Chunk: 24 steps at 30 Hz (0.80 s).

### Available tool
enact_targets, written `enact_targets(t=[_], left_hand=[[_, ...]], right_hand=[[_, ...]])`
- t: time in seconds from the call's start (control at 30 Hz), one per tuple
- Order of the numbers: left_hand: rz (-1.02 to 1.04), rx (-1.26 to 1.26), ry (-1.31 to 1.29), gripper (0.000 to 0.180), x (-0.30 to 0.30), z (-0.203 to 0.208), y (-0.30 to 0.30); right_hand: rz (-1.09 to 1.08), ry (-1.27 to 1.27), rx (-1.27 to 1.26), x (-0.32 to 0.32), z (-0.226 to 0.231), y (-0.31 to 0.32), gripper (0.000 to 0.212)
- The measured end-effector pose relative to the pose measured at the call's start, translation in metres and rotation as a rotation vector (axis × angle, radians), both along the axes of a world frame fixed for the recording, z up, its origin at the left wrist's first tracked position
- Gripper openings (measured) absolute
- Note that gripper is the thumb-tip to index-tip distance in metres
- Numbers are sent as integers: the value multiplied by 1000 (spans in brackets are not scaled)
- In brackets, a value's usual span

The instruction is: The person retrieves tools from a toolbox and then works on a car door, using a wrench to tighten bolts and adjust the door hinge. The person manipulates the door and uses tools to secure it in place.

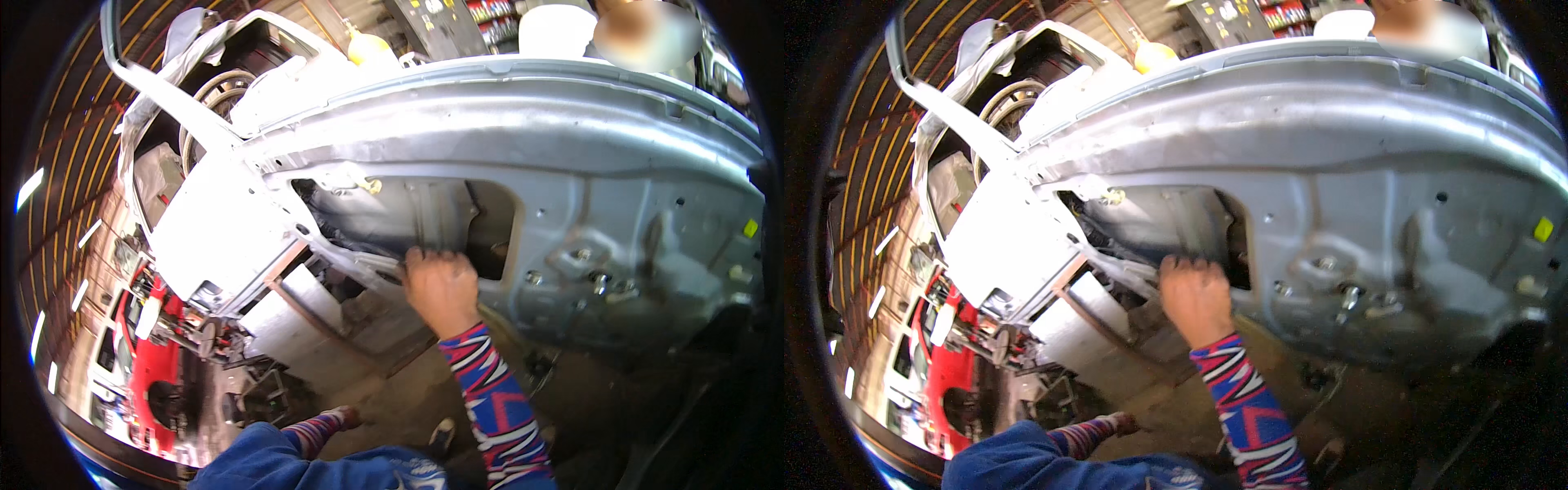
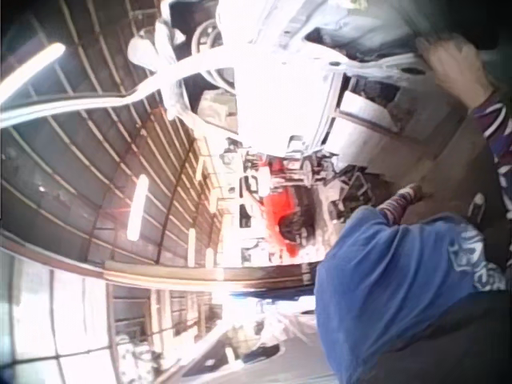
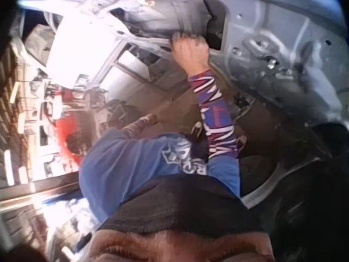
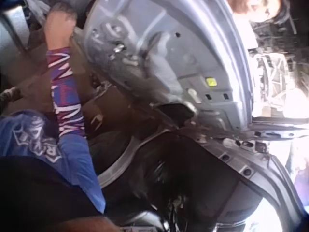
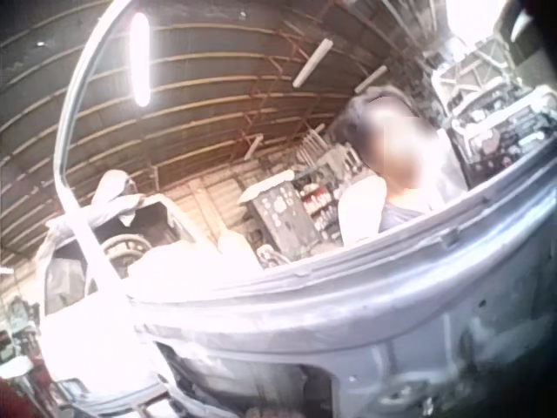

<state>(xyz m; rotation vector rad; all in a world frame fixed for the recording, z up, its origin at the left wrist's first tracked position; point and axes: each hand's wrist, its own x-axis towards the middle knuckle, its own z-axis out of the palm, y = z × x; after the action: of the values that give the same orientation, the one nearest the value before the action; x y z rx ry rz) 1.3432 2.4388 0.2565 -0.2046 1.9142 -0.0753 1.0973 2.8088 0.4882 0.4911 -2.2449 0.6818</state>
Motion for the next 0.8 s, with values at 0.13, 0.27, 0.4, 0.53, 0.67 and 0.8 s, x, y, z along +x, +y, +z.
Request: enact_targets(t=[0.13,0.27,0.4,0.53,0.67,0.8], left_hand=[[-92,-99,105,57,-17,-22,24],[-139,1,140,58,-14,-71,87],[-43,155,86,58,0,-113,145],[21,157,6,58,16,-141,157],[21,118,85,58,27,-163,125],[105,-89,134,57,32,-165,101]], right_hand=[[64,48,49,-5,1,9,10],[93,137,80,-14,-1,20,10],[107,228,96,-18,-6,23,10],[104,218,98,-21,-9,22,10],[98,234,75,-22,-12,19,10],[100,264,28,-22,-14,13,8]])
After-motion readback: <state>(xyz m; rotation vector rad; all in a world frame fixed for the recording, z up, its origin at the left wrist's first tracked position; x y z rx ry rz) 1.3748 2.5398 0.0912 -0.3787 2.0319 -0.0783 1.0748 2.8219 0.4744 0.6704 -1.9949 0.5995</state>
